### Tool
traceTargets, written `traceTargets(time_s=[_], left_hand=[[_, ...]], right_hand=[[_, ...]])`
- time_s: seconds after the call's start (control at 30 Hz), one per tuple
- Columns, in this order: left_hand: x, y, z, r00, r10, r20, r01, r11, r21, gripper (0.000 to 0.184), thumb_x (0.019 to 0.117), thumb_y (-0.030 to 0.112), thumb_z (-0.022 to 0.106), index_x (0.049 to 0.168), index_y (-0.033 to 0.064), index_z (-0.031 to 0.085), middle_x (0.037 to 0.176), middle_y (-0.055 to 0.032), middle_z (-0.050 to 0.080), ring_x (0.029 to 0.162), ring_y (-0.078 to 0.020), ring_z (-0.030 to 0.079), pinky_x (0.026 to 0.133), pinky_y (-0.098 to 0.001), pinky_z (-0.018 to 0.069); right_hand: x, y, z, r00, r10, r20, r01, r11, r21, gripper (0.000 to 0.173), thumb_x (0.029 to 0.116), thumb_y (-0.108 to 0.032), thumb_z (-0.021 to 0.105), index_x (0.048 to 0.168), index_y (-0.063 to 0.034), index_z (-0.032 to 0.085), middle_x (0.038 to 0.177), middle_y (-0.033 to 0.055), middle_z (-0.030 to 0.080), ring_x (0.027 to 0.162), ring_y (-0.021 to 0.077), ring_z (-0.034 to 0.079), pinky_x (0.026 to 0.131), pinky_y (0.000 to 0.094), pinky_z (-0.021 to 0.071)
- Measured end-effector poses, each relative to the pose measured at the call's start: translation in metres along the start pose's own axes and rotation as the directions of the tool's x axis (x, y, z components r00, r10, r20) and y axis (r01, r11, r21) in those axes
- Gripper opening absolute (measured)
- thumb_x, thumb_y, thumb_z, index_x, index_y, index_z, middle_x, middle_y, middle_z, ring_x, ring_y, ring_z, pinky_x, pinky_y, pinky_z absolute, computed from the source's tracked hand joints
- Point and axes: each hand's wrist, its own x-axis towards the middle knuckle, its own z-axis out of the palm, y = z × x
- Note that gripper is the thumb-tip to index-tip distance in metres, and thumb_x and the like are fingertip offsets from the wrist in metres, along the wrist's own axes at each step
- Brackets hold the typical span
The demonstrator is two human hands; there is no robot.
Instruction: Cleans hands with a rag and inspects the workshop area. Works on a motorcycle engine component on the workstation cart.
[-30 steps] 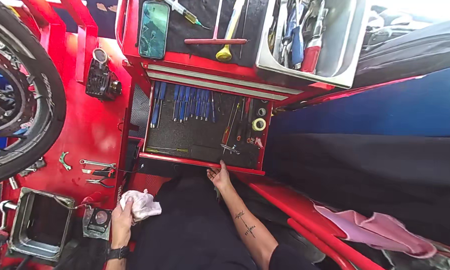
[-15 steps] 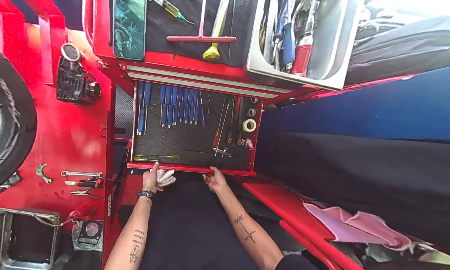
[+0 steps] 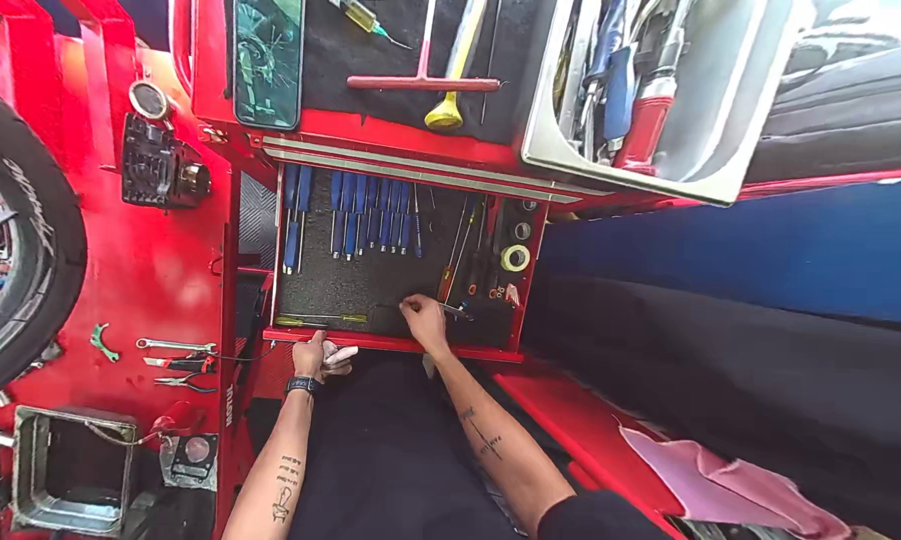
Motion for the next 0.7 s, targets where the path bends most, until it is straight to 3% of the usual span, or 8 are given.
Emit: traceTargets(time_s=[0.07, 0.23, 0.43, 0.7], left_hand=[[-0.002, 0.003, 0.000, 1.000, -0.022, 0.002, 0.022, 1.000, 0.004, 0.048, 0.0991, 0.039, 0.064, 0.111, -0.0073, 0.066, 0.101, -0.0234, 0.071, 0.091, -0.0341, 0.070, 0.085, -0.0561, 0.0562], [-0.009, 0.008, -0.002, 0.995, -0.085, 0.050, 0.088, 0.995, -0.056, 0.047, 0.1032, 0.040, 0.058, 0.111, -0.0056, 0.067, 0.091, -0.0199, 0.074, 0.076, -0.0303, 0.075, 0.073, -0.0514, 0.0628], [-0.005, 0.007, -0.003, 0.998, -0.049, 0.029, 0.049, 0.999, 0.003, 0.045, 0.1017, 0.039, 0.062, 0.109, -0.0048, 0.068, 0.091, -0.0187, 0.073, 0.080, -0.0283, 0.073, 0.078, -0.0502, 0.0600], [0.001, 0.002, -0.004, 1.000, -0.006, 0.017, 0.004, 0.998, 0.069, 0.045, 0.1000, 0.040, 0.063, 0.098, -0.0047, 0.069, 0.088, -0.0181, 0.071, 0.080, -0.0288, 0.071, 0.079, -0.0521, 0.0576]], right_hand=[[0.024, -0.018, 0.006, 0.998, -0.061, -0.031, 0.059, 0.997, -0.045, 0.027, 0.0982, -0.026, 0.062, 0.114, -0.0090, 0.075, 0.106, 0.0097, 0.075, 0.101, 0.0232, 0.072, 0.094, 0.0466, 0.0553], [0.060, -0.061, 0.030, 0.993, -0.121, -0.014, 0.121, 0.993, -0.017, 0.026, 0.0998, -0.023, 0.059, 0.113, -0.0069, 0.075, 0.103, 0.0104, 0.075, 0.100, 0.0230, 0.071, 0.092, 0.0442, 0.0548], [0.079, -0.096, 0.062, 0.993, -0.019, -0.114, 0.027, 0.998, 0.064, 0.030, 0.0981, -0.033, 0.067, 0.106, -0.0051, 0.076, 0.099, 0.0126, 0.075, 0.097, 0.0279, 0.071, 0.091, 0.0503, 0.0547], [0.077, -0.101, 0.071, 0.989, 0.016, -0.144, 0.005, 0.989, 0.145, 0.027, 0.0985, -0.027, 0.066, 0.107, -0.0026, 0.074, 0.100, 0.0158, 0.074, 0.098, 0.0306, 0.071, 0.091, 0.0512, 0.0545]])
